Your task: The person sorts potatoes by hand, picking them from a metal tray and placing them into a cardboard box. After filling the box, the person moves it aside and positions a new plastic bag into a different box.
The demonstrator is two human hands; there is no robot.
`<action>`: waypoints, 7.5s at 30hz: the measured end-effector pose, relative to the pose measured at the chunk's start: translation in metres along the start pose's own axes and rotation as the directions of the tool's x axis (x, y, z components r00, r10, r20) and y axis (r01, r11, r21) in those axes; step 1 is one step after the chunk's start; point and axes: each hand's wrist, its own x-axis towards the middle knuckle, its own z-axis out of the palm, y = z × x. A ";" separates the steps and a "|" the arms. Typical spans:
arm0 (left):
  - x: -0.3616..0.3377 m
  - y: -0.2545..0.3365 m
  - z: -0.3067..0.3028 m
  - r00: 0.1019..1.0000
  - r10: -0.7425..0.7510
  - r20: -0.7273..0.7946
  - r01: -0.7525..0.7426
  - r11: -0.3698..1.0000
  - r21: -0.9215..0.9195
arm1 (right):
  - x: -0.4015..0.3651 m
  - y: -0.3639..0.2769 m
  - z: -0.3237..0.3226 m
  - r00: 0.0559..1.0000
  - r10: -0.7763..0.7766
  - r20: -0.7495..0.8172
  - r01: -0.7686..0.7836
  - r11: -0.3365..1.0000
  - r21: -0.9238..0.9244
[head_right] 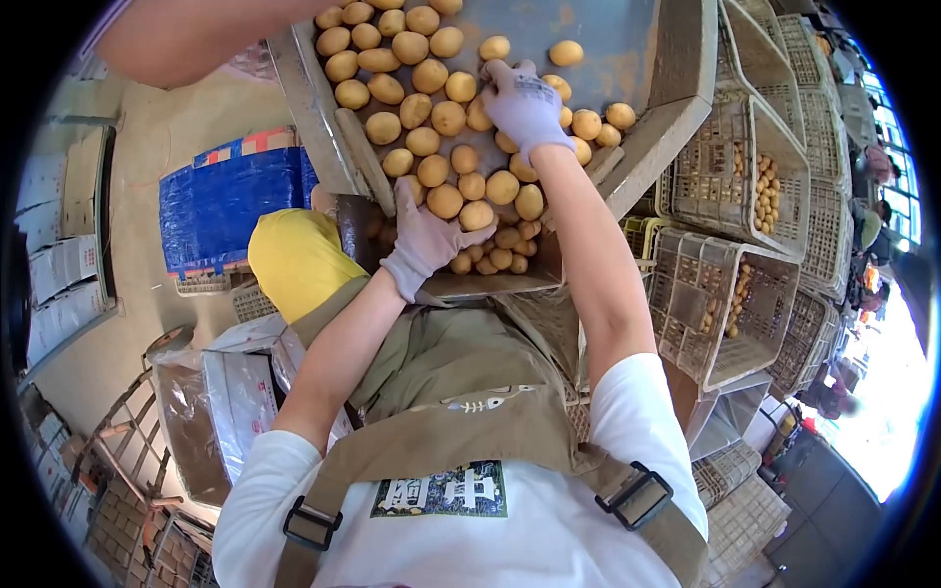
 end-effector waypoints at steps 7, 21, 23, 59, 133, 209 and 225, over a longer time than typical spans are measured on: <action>-0.004 0.004 0.014 0.999 -0.028 -0.019 0.027 1.000 -0.013 | -0.121 -0.002 -0.022 0.978 0.104 -0.181 -0.011 0.893 0.450; -0.005 0.002 0.009 0.997 0.023 0.073 -0.030 0.996 0.087 | -0.150 0.117 -0.097 0.847 -0.145 -0.512 0.023 0.971 -0.236; -0.001 0.000 0.007 0.997 0.060 0.053 -0.067 0.988 0.142 | -0.158 0.160 -0.133 0.711 0.060 -0.701 -0.499 0.745 -0.442; -0.004 -0.005 0.005 0.949 0.202 0.242 -0.256 0.942 0.217 | -0.219 0.031 -0.052 0.923 -0.012 -0.384 0.055 0.994 0.099; -0.008 -0.002 0.012 0.996 0.050 -0.077 -0.043 0.995 0.088 | -0.211 0.040 -0.059 0.956 0.139 0.260 -0.116 -0.632 0.766; -0.011 0.001 0.006 0.959 0.062 -0.275 -0.014 0.984 0.175 | -0.071 -0.007 -0.017 0.975 -0.170 -0.142 0.197 0.958 0.206; -0.005 -0.003 0.005 0.993 0.022 -0.115 -0.025 0.999 -0.025 | -0.016 0.058 -0.032 0.963 0.261 0.063 -0.241 0.943 -0.230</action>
